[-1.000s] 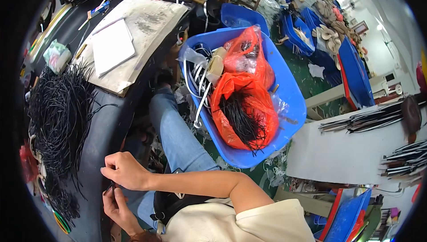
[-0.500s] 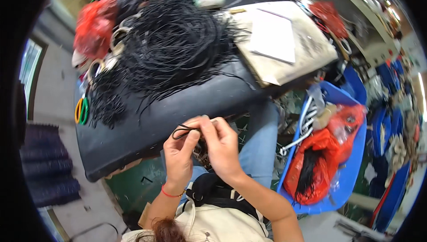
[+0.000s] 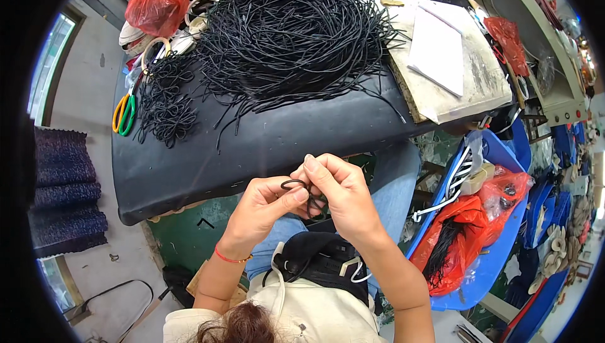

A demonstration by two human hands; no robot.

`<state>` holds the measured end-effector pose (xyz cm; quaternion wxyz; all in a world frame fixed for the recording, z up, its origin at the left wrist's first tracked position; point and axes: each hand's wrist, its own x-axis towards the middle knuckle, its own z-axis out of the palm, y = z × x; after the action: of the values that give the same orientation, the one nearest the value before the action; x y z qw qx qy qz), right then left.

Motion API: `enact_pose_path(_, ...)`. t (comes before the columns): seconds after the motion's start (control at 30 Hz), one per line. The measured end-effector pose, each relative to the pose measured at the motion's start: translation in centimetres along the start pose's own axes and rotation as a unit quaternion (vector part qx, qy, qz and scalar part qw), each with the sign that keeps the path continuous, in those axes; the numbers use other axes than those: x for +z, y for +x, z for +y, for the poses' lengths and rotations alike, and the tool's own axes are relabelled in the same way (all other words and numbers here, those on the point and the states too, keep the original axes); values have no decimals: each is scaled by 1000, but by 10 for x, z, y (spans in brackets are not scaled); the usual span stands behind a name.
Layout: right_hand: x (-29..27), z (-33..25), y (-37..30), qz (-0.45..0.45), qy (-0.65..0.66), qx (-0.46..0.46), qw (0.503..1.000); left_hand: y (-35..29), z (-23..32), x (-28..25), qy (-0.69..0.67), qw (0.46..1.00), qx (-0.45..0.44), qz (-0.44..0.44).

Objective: The person sits at a workbench and repeatedly ties black cords into loops by hand. They pick up individual cords from a large pile, form a loop, and secure it, placing the finished items on the table.

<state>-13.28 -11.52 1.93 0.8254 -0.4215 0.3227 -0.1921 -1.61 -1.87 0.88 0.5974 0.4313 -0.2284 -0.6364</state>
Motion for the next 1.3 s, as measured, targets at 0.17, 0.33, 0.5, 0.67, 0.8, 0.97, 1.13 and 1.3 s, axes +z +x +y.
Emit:
enact_pose_path(0.17,0,-3,3,-2,-9,41,999,-4,1,1,2,1000,-17,0)
enact_pose_path(0.33,0,-6,12,9,-26,66,997,-2,-13,0,-38,997,36,54)
enact_pose_path(0.5,-9,7,-2,73,-118,-55,989,4,-14,4,-157,975,70,140)
enact_pose_path(0.67,-13,18,-10,73,-133,-131,980,2,-21,8,-110,988,47,101)
enact_pose_path(0.8,-12,20,-7,113,-223,-213,945,-3,-21,11,-9,996,29,82)
enact_pose_path(0.97,-7,18,-8,179,-350,-284,874,-3,-33,15,84,985,95,115)
enact_pose_path(1.13,-6,18,0,201,-392,-299,847,-5,-37,19,139,972,130,139)
enact_pose_path(1.3,-13,8,-3,130,-173,-116,969,0,-24,-7,-27,993,77,84)
